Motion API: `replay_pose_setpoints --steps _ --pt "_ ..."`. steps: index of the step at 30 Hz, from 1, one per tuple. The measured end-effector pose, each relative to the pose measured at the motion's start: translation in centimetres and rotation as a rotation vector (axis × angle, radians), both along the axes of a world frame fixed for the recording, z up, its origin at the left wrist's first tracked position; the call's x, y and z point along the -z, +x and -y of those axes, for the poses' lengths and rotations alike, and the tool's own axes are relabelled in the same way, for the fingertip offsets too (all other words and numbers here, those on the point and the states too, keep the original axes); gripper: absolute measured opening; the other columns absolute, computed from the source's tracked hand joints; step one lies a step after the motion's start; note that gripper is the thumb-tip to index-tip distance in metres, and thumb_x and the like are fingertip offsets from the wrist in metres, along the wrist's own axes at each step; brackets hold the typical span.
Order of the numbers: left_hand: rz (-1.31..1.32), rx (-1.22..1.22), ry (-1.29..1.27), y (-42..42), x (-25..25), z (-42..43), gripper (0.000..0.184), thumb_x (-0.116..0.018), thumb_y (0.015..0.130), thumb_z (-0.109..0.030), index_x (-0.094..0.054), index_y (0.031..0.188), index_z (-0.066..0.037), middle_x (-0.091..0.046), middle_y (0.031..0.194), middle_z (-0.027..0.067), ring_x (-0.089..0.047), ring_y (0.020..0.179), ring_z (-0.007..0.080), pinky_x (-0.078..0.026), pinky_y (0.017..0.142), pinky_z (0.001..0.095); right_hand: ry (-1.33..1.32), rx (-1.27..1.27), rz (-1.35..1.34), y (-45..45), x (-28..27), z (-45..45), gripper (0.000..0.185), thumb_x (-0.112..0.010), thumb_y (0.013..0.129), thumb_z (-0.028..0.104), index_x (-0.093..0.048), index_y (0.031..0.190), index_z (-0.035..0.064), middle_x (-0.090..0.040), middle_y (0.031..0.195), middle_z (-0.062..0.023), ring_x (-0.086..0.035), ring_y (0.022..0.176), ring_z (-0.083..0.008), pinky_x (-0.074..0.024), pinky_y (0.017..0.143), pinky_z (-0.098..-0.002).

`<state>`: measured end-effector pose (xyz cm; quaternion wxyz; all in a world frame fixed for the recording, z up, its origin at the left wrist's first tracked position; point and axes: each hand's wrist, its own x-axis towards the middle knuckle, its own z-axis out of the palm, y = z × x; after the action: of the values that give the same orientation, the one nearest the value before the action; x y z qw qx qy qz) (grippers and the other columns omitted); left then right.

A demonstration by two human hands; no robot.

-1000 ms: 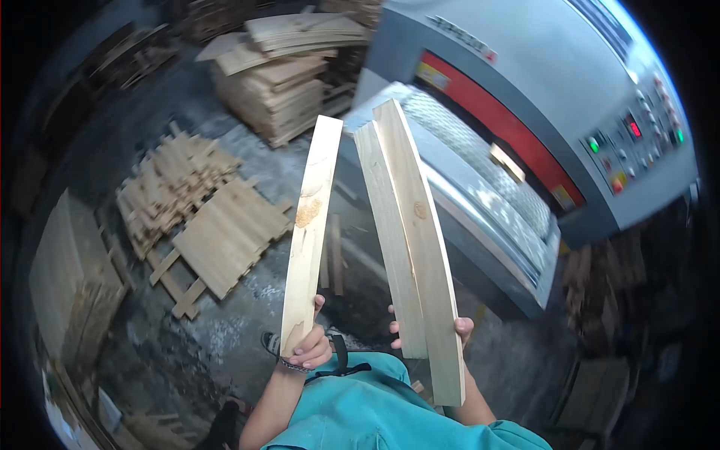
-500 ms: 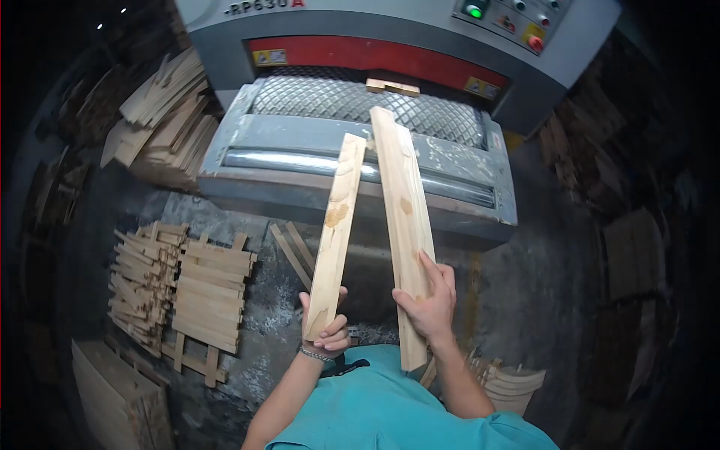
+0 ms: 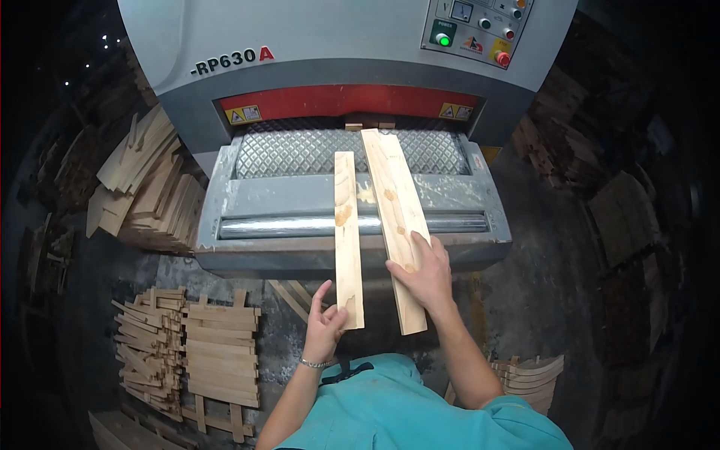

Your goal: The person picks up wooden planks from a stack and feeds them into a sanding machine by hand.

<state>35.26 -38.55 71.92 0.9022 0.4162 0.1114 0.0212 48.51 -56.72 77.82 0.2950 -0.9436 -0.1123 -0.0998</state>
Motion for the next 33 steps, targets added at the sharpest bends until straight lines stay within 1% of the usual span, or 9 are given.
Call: replay_pose_setpoints --steps 3,12,16,17,20,25,30,32,33 --pt "0.038 0.107 0.189 0.5 -0.9 -1.6 0.077 -0.067 0.083 0.006 -0.026 0.148 -0.003 -0.056 0.123 0.0154 -0.057 0.113 0.0191 -0.048 0.097 0.0306 0.154 -0.105 0.010 1.1 0.8 1.7 0.061 -0.075 0.074 0.032 -0.058 0.125 0.0030 -0.050 0.131 -0.0261 -0.046 0.123 -0.0429 -0.0379 0.104 -0.0450" --pt "0.123 0.296 0.203 6.9 -0.1 -2.7 0.076 -0.061 0.090 0.002 -0.017 0.151 -0.004 -0.052 0.129 0.0162 -0.054 0.113 0.0136 -0.046 0.097 0.0269 0.165 -0.072 0.046 2.5 2.1 0.6 0.047 -0.074 0.079 0.026 -0.064 0.119 0.0036 -0.051 0.135 -0.0250 -0.041 0.132 -0.0396 -0.0330 0.109 -0.0448" --pt "0.017 0.380 0.385 8.0 -2.0 -3.3 0.080 -0.066 0.090 -0.012 -0.015 0.152 -0.008 -0.067 0.096 0.0107 -0.064 0.072 0.0110 -0.053 0.067 0.0241 0.098 -0.027 0.069 2.9 1.8 -0.7 0.048 -0.074 0.079 0.028 -0.064 0.120 0.0049 -0.052 0.134 -0.0234 -0.041 0.132 -0.0389 -0.0329 0.108 -0.0452" --pt "-0.040 0.418 0.625 8.0 -4.1 -3.7 0.085 -0.071 0.087 -0.016 -0.017 0.153 -0.009 -0.060 0.064 0.0029 -0.050 0.048 0.0060 -0.045 0.048 0.0247 0.085 -0.016 0.067 3.4 1.8 -0.9 0.048 -0.074 0.079 0.028 -0.064 0.121 0.0053 -0.052 0.134 -0.0231 -0.041 0.132 -0.0387 -0.0324 0.109 -0.0453" --pt "0.107 0.366 1.025 9.8 -3.4 -4.6 0.088 -0.076 0.082 -0.023 -0.023 0.151 -0.007 -0.053 0.051 0.0017 -0.046 0.043 0.0058 -0.040 0.045 0.0243 0.080 -0.024 0.029 4.7 2.4 -0.8 0.049 -0.069 0.082 0.034 -0.063 0.123 0.0083 -0.051 0.137 -0.0202 -0.039 0.134 -0.0357 -0.0269 0.109 -0.0475" --pt "0.135 0.342 1.183 13.2 -4.0 -5.2 0.086 -0.072 0.083 -0.029 -0.023 0.146 0.004 -0.057 0.055 0.0150 -0.059 0.051 0.0286 -0.047 0.056 0.0381 0.005 -0.002 0.013 7.1 2.0 -2.4 0.048 -0.061 0.088 0.035 -0.060 0.128 0.0092 -0.046 0.141 -0.0200 -0.039 0.135 -0.0323 -0.0220 0.109 -0.0518" --pt "0.145 0.322 1.157 13.7 -2.7 -4.7 0.083 -0.069 0.085 -0.024 -0.020 0.146 0.005 -0.062 0.070 0.0242 -0.064 0.069 0.0394 -0.049 0.066 0.0439 -0.029 0.050 0.023 6.8 2.7 -2.8 0.047 -0.060 0.088 0.035 -0.060 0.127 0.0090 -0.046 0.141 -0.0190 -0.038 0.135 -0.0313 -0.0204 0.109 -0.0530" --pt "0.177 0.285 1.238 14.1 -2.3 -4.8 0.084 -0.070 0.085 -0.026 -0.022 0.146 0.005 -0.060 0.064 0.0189 -0.062 0.060 0.0325 -0.049 0.061 0.0397 -0.091 0.085 -0.004 6.7 2.2 -3.3 0.046 -0.059 0.088 0.034 -0.060 0.128 0.0092 -0.046 0.141 -0.0185 -0.038 0.135 -0.0301 -0.0198 0.110 -0.0536" --pt "0.190 0.254 1.347 15.1 -1.7 -4.8 0.083 -0.070 0.085 -0.028 -0.023 0.144 0.006 -0.063 0.072 0.0232 -0.064 0.068 0.0378 -0.050 0.065 0.0422 -0.114 0.068 0.035 7.5 2.2 -3.4 0.045 -0.059 0.088 0.033 -0.061 0.126 0.0088 -0.049 0.139 -0.0179 -0.039 0.135 -0.0293 -0.0210 0.109 -0.0554"
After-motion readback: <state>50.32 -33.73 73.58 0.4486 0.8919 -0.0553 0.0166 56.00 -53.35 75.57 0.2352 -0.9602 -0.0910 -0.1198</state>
